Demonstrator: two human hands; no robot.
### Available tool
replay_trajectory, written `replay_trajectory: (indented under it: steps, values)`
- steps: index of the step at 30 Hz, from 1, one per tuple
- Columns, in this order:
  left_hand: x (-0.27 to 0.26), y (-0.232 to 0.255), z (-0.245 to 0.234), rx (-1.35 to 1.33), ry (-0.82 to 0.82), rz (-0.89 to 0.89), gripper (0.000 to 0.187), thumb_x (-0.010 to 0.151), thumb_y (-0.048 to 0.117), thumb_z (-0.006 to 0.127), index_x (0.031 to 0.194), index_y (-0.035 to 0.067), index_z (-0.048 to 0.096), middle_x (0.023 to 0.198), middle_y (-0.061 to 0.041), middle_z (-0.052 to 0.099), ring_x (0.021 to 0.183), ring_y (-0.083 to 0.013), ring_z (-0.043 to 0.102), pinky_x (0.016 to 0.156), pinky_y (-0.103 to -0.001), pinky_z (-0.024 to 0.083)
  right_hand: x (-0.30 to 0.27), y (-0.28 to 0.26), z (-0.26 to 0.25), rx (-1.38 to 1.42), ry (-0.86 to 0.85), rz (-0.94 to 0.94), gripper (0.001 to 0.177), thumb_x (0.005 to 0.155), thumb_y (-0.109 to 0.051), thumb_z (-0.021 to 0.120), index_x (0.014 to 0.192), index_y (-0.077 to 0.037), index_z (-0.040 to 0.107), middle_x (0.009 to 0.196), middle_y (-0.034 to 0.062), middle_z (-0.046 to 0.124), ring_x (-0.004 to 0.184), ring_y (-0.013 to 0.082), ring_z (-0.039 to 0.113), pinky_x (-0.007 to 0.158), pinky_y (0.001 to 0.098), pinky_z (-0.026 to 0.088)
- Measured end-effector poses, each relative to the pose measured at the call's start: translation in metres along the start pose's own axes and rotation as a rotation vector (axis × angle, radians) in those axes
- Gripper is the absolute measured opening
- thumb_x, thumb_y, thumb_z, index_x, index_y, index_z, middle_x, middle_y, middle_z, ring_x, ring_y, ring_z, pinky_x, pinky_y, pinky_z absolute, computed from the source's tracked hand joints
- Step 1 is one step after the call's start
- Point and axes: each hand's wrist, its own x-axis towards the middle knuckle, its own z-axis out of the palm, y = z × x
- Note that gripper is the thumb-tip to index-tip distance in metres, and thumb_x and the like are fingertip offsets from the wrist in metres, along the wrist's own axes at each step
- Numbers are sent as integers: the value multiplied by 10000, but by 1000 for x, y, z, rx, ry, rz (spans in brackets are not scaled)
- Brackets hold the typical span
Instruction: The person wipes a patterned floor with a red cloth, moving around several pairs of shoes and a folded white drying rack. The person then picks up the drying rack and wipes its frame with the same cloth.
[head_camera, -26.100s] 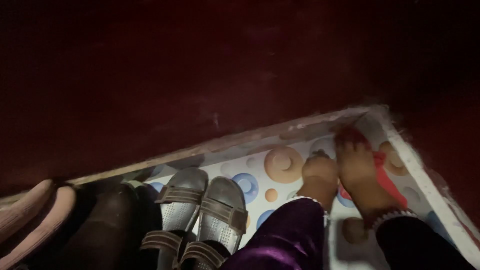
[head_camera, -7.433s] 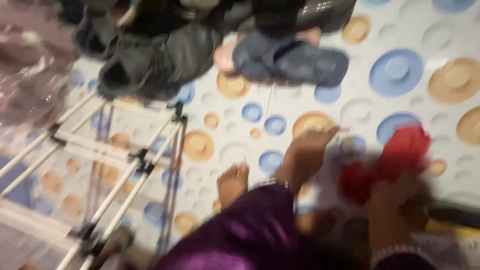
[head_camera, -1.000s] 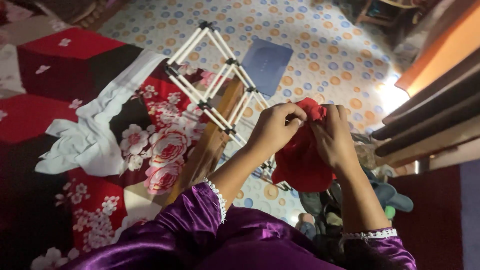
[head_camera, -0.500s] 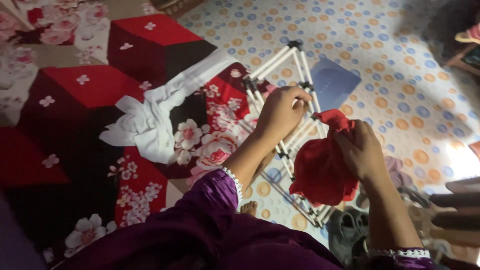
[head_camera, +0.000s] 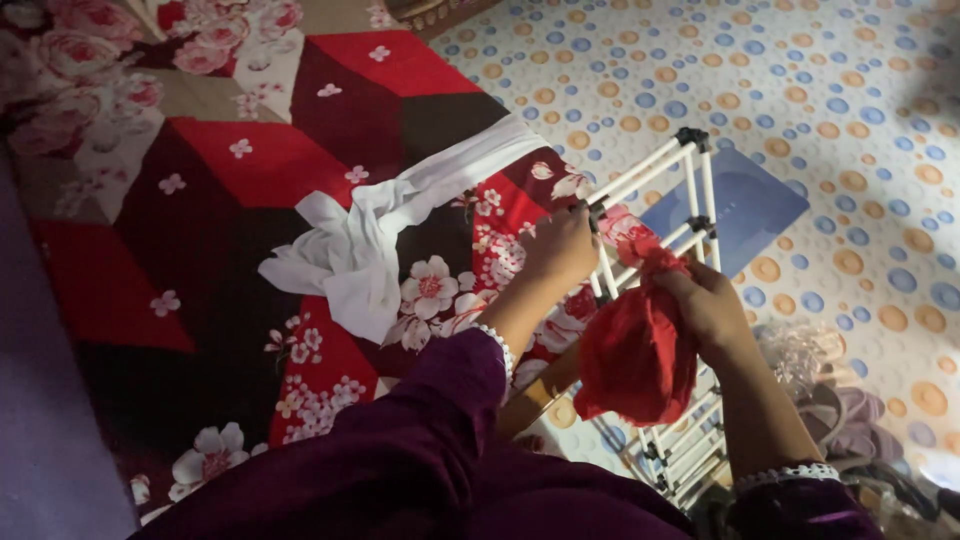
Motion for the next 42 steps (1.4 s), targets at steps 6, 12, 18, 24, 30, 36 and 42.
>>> replay_trajectory:
  steps: [6, 12, 18, 24, 30, 36, 42]
  values:
    - [15, -26, 55, -139, -19, 96, 261, 927, 268, 580, 1037, 76, 717, 999, -192, 714, 927, -396, 703, 779, -521, 552, 52, 44, -1, 192, -237, -16, 334, 984, -170, 619, 1219, 62, 662, 947, 85, 671, 796, 175, 626, 724, 319, 511]
    - [5, -24, 40, -318, 314, 154, 213, 891, 114, 659, 1072, 132, 769, 1059, -158, 731, 1035, -337, 711, 900, -438, 564, 56, 30, 9, 146, -275, 17, 369, 970, -213, 577, 1228, 33, 676, 1016, 114, 725, 873, 214, 692, 801, 335, 562]
    - [9, -25, 18, -65, 746, 163, 402, 696, 85, 717, 1099, 86, 725, 1225, -219, 666, 1184, -392, 574, 1010, -491, 416, 37, -10, 24, -120, -238, 13, 454, 1016, -367, 610, 1262, -10, 747, 1089, 93, 720, 932, 156, 625, 863, 307, 505]
    - [40, -54, 63, -197, 220, -32, 382, 869, 174, 684, 1229, 52, 651, 1195, -216, 700, 1173, -367, 651, 1017, -463, 488, 74, 12, 32, 10, -311, -26, 396, 940, -315, 661, 1168, -3, 749, 1096, 42, 774, 981, 136, 690, 876, 282, 530]
    - [65, -98, 151, -594, 32, 122, 426, 903, 151, 622, 1315, 53, 665, 1197, -212, 738, 1111, -333, 713, 937, -393, 541, 115, 49, 32, -122, -347, -59, 356, 895, -136, 645, 1194, 35, 738, 953, 151, 708, 823, 246, 674, 734, 355, 550]
    - [85, -123, 189, -1230, 17, -13, 594, 941, 116, 626, 1485, 105, 385, 1350, -49, 608, 1200, -139, 616, 991, -320, 495, 135, 74, 34, -292, -433, -14, 620, 881, -52, 661, 1475, 24, 499, 1117, 205, 734, 960, 257, 719, 835, 358, 585]
    - [60, -92, 131, -1209, -92, -166, 532, 920, 120, 580, 1451, 88, 567, 1104, -76, 633, 904, -206, 514, 715, -348, 405, 125, 66, 38, -195, -585, 31, 699, 846, -42, 642, 1526, -87, 483, 1248, 186, 700, 1058, 244, 677, 896, 366, 558]
